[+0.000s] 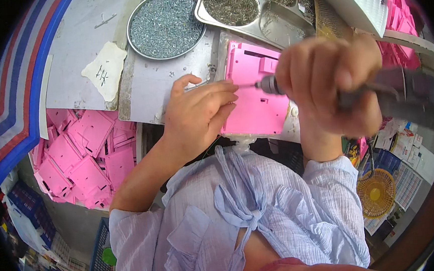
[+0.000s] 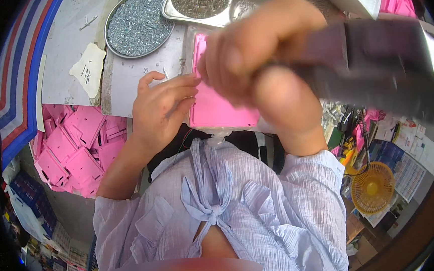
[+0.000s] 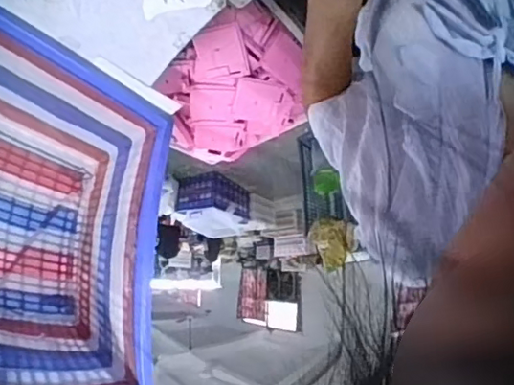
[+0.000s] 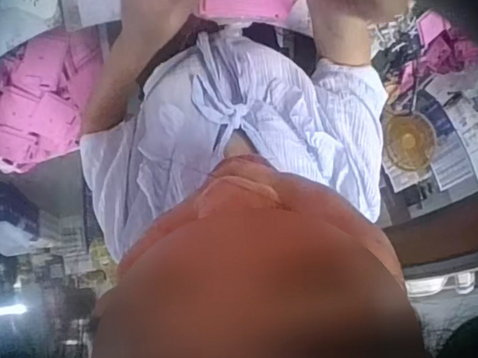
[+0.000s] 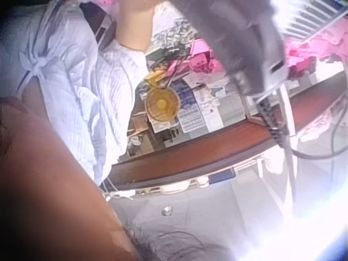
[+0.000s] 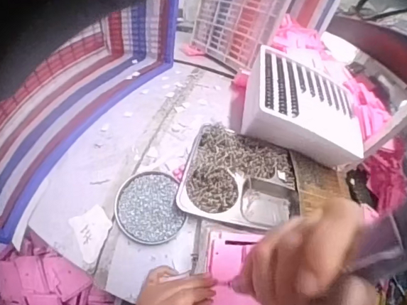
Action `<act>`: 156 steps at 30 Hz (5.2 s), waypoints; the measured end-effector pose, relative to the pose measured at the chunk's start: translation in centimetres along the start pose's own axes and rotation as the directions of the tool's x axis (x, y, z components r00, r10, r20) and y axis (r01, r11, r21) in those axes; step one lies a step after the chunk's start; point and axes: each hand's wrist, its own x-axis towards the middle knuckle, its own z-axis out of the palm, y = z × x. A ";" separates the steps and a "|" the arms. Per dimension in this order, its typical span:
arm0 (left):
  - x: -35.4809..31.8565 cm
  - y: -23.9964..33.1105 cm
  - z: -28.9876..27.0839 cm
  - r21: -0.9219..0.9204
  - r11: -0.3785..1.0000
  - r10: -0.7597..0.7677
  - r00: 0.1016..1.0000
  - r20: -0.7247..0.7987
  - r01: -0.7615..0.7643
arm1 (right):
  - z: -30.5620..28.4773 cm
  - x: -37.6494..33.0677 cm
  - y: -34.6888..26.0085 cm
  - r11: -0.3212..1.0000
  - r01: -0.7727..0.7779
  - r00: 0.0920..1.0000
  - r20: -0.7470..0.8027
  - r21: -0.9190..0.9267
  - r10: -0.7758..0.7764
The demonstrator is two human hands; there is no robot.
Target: Assemble a pink electronic device by soldering components and driving screws into the plastic housing.
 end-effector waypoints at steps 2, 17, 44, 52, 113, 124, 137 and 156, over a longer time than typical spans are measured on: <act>0.1 0.2 -0.4 0.062 0.998 -0.001 0.998 -0.061 0.005 | 0.8 -0.8 -0.2 0.998 -0.014 0.999 0.031 0.064 0.013; 1.3 0.1 -1.8 0.134 0.987 0.087 0.996 -0.017 -0.084 | 1.7 -1.6 -0.1 0.996 -0.058 0.998 -0.001 0.061 0.058; 5.1 -10.9 -6.0 0.745 0.652 -0.020 0.985 -0.169 0.141 | 4.6 -3.9 1.6 0.971 -0.236 0.967 -0.106 -0.020 0.233; 2.7 -5.7 -5.4 0.039 0.989 -0.143 0.990 -0.016 0.144 | 4.8 -5.0 3.4 0.966 -0.070 0.992 0.087 -0.249 0.095; 3.0 4.1 5.9 0.465 0.858 0.047 0.935 0.352 -0.218 | -6.9 -10.1 1.0 0.928 -0.015 0.941 -0.320 -0.371 -0.112; 3.6 2.8 6.3 0.361 0.907 0.114 0.951 0.287 -0.218 | -4.2 -14.9 -2.2 0.940 -0.099 0.949 -0.314 -0.327 -0.009; -4.3 3.0 -8.6 0.136 0.991 0.041 0.946 -0.321 0.003 | -5.9 -13.4 -10.8 0.989 0.140 0.980 -0.151 0.038 -0.133; -53.7 -7.4 -20.7 -0.462 0.302 0.096 -0.509 -0.855 0.834 | -4.7 -10.5 -7.0 0.989 -0.044 0.981 -0.180 0.143 0.070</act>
